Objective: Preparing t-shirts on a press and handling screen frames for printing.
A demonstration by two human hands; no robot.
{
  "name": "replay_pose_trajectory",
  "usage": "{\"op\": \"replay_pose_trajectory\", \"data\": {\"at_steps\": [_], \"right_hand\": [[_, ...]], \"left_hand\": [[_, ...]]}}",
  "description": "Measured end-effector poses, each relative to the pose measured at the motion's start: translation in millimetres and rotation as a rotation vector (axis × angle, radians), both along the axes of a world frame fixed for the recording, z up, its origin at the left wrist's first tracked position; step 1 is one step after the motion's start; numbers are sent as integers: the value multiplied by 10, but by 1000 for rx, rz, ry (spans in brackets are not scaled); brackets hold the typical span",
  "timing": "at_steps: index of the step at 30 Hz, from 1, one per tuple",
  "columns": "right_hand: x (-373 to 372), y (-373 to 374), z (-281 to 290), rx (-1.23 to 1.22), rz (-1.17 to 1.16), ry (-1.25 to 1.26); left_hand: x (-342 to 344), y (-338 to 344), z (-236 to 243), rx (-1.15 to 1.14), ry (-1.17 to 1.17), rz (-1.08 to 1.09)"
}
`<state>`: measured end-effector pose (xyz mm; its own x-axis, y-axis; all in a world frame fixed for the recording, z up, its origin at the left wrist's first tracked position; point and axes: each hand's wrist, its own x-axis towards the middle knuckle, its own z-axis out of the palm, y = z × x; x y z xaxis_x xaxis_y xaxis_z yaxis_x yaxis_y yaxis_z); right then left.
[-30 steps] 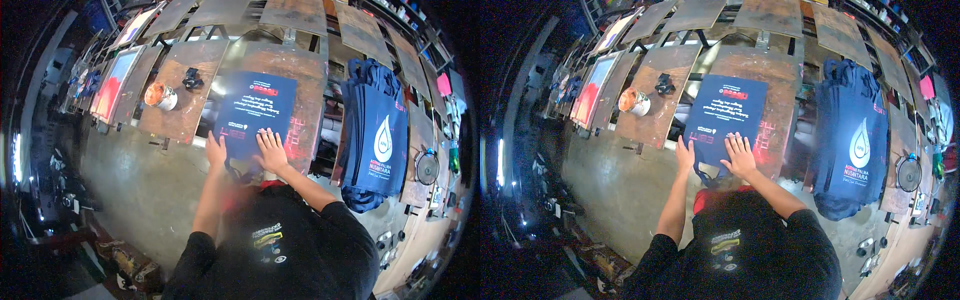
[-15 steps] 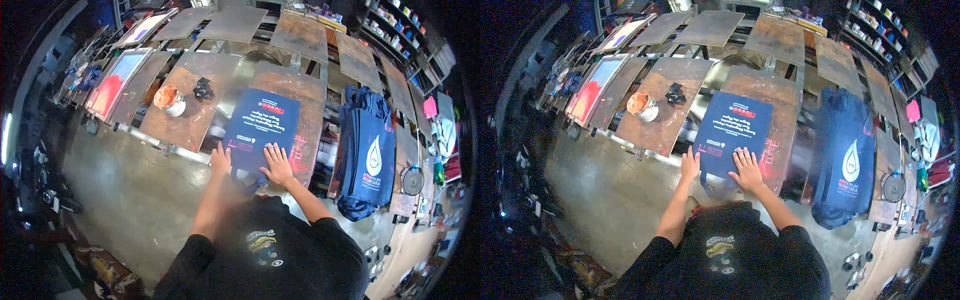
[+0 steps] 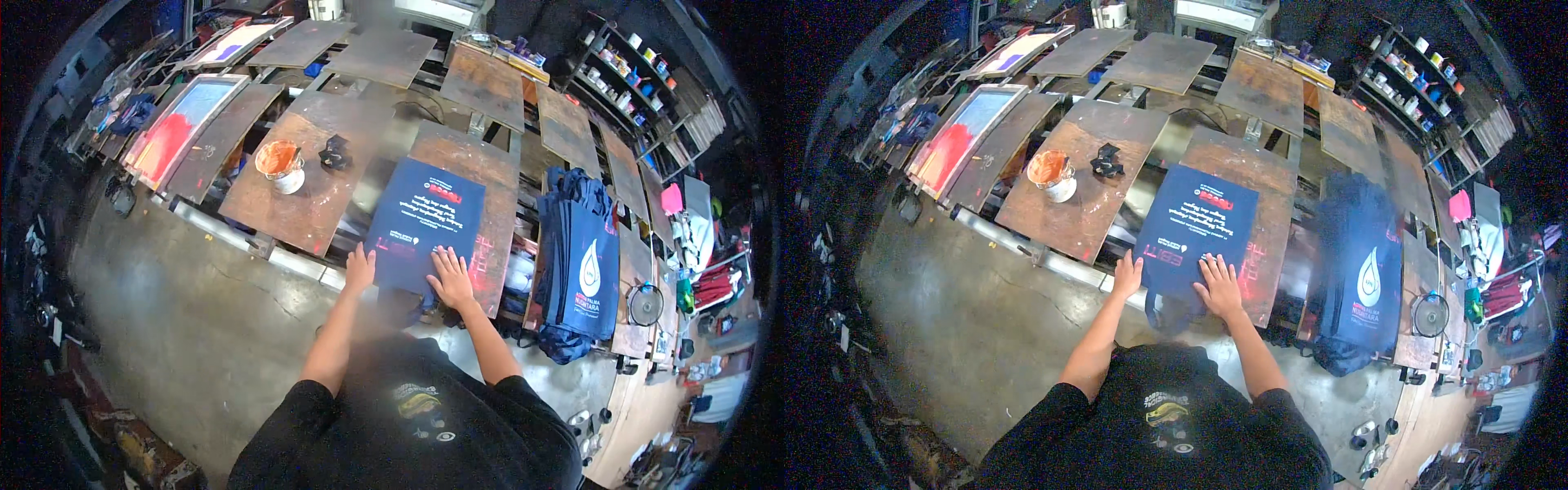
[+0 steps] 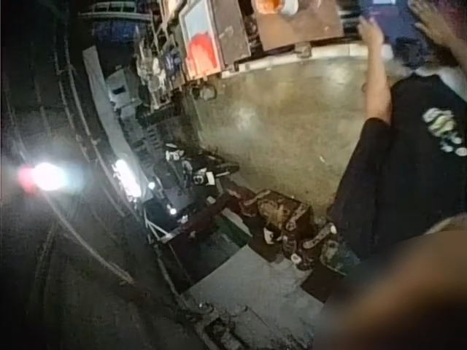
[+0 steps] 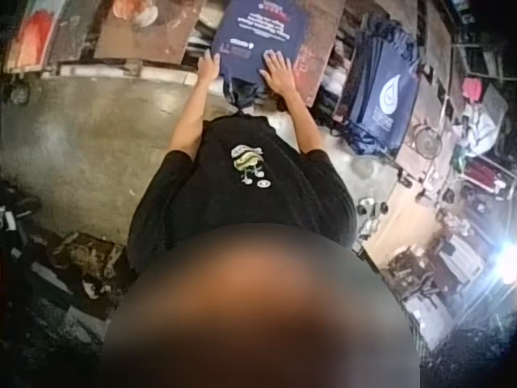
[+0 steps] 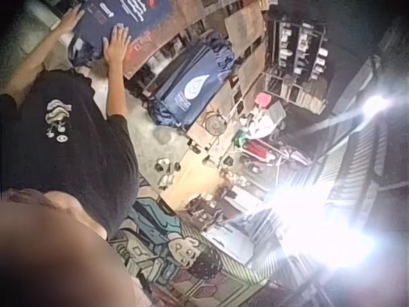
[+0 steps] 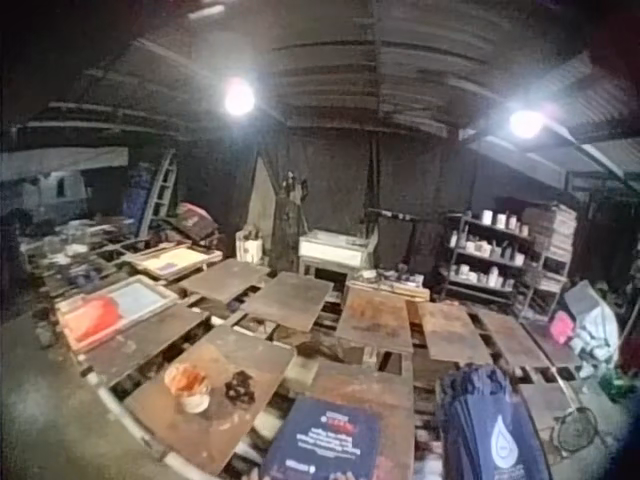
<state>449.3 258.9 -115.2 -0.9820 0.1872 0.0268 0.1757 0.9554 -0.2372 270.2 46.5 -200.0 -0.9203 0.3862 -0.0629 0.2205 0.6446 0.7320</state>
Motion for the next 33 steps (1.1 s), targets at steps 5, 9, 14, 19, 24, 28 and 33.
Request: {"op": "replay_pose_trajectory", "data": {"at_steps": [5,9,14,19,24,28,33], "right_hand": [[-181,-256,146,-19,-177,-96],[-441,-525,220,-73,-244,78],[-1059,-1589,625,-375,-25,239],[-1471,-2883,1101,-683,206,149],[-1616,-4047,964,-697,566,224],[-1662,-4366,974,-747,752,28],[-1924,-4694,924,-776,867,-9]], "left_hand": [[-171,-374,-273,95,-160,-4],[-291,-804,-314,161,-252,-9],[-462,-1561,-89,201,-440,-131],[-437,-1885,975,782,-673,-74],[-696,-2743,1141,1496,-768,133],[-741,-3406,1370,1659,-589,325],[-851,-3851,1160,1766,-518,418]]}}
